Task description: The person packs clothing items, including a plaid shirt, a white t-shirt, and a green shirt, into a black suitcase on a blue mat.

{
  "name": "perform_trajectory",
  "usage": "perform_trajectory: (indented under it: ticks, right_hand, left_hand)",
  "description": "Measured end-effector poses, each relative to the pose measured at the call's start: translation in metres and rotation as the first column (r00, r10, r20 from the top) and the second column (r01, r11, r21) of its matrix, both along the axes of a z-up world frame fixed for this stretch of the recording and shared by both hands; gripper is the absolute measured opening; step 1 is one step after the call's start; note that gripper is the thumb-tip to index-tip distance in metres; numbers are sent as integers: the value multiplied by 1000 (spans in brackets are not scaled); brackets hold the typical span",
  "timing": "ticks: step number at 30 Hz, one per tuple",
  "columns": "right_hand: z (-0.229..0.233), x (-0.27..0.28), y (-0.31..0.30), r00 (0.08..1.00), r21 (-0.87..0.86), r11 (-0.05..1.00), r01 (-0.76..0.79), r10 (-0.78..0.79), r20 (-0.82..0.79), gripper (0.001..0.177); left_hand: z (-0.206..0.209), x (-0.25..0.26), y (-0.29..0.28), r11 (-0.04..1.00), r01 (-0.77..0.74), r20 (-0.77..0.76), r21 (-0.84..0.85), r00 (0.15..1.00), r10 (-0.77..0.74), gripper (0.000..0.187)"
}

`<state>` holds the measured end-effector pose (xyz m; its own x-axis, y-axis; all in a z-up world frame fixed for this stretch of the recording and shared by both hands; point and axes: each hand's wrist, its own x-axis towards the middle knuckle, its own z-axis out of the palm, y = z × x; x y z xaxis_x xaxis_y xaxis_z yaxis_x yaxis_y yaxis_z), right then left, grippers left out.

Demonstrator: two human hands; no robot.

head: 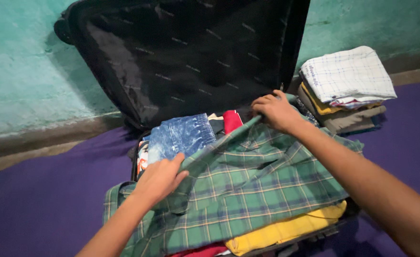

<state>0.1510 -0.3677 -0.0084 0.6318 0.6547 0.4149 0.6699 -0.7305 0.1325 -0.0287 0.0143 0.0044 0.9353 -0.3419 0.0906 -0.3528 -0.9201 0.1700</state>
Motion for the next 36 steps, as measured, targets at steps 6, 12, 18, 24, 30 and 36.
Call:
perform_trajectory:
  ticks: [6,12,18,24,30,36]
  right_hand:
    - [-30,27,-32,974,-90,979,182,-192,-118,34]
    - [-26,33,-46,968,-190,959,211,-177,180,33]
    - [21,15,-82,911,-64,958,279,-243,332,27]
    - [15,-33,-137,865,-122,903,411,-344,366,24]
    - [-1,-75,-205,892,50,924,378,-378,246,11]
    - [-3,-110,-224,880,104,901,420,-433,193,22]
  left_hand:
    - [-3,-1,30,992,98,106,-77,990,-89,53]
    - [-3,-16,31,987,18,4,158,1000,-19,38]
    - [-5,-25,39,960,231,171,157,951,-256,26]
    - [-18,-31,49,934,284,52,218,952,-301,21]
    - [-17,-44,65,944,285,97,170,948,-303,35]
    - [-11,-52,75,997,48,128,58,990,-55,31]
